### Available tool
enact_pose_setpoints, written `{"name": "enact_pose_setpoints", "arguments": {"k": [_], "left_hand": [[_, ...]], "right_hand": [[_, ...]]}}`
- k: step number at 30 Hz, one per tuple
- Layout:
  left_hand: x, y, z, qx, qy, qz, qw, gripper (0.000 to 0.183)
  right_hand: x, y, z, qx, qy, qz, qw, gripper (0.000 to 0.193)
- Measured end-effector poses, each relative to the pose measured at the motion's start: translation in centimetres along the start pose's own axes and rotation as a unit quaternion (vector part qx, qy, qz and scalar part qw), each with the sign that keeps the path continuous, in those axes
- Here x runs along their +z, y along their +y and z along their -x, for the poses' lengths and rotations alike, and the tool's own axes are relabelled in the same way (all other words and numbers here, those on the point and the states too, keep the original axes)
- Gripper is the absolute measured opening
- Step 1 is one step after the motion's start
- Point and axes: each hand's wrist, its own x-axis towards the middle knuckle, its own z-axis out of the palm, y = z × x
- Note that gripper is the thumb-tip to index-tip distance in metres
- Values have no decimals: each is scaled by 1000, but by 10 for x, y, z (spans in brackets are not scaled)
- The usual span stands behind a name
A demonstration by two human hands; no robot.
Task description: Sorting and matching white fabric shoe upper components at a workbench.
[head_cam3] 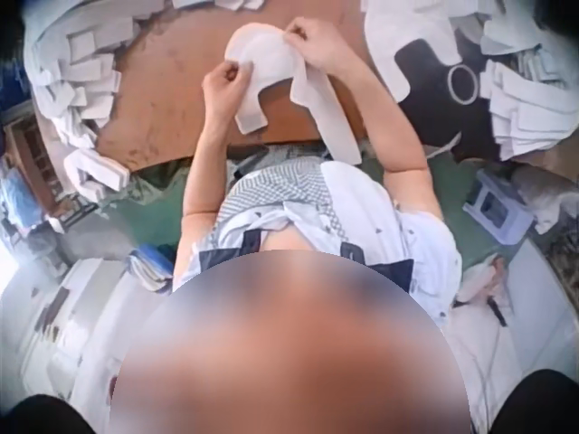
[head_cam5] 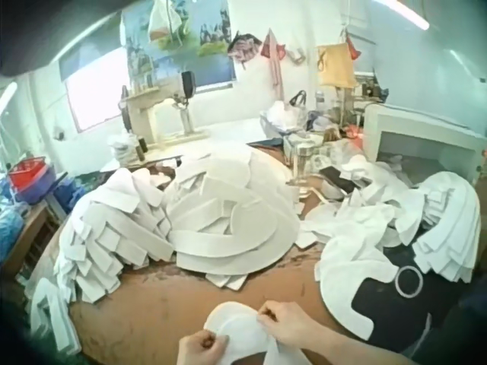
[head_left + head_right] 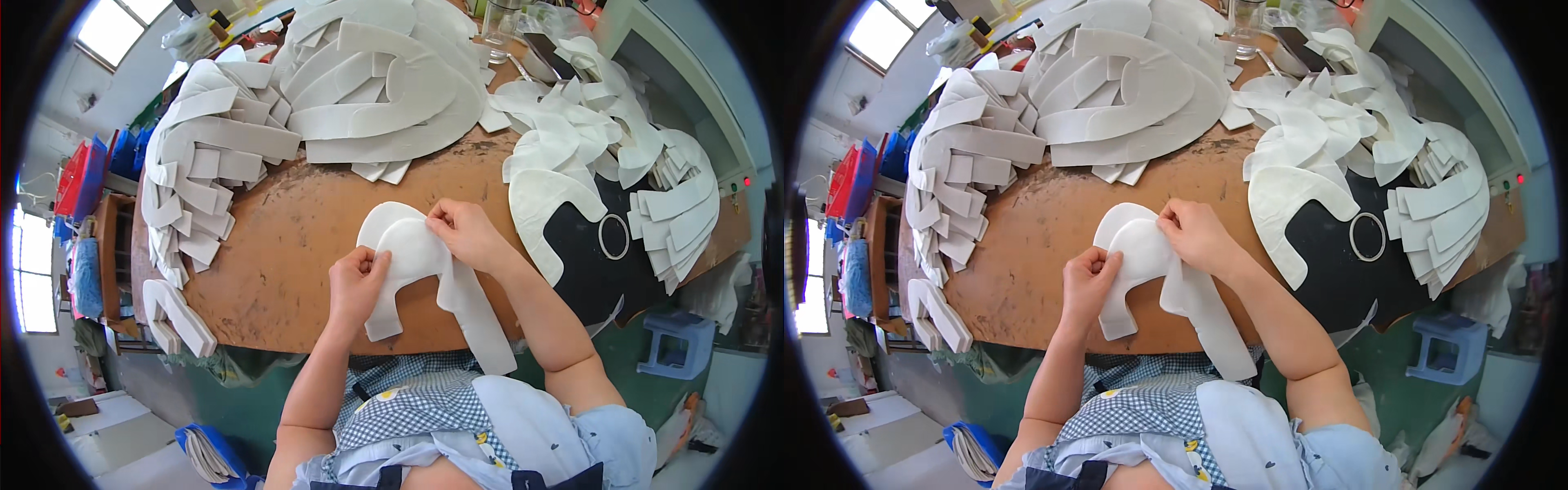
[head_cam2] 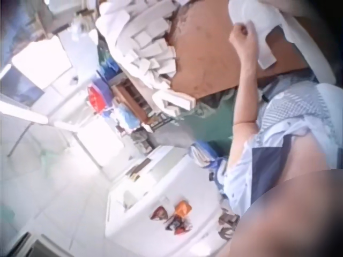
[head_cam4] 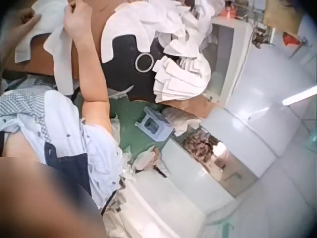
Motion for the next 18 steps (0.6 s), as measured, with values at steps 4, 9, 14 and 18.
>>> {"name": "enact_pose_setpoints", "arguments": {"k": [4, 9, 14, 18], "left_hand": [[-10, 5, -13, 1, 12, 14, 1000, 21], [-19, -2, -32, 0, 19, 3, 1000, 23], [-20, -2, -36, -3, 26, 3, 1000, 23], [-18, -1, -35, 11, 52, 35, 998, 24]], "right_hand": [[9, -15, -19, -26, 23, 43, 998, 16], [20, -12, -45, -28, 8, 80, 996, 18], [21, -9, -50, -8, 12, 67, 998, 19], [24, -11, -47, -22, 41, 90, 995, 19]]}}
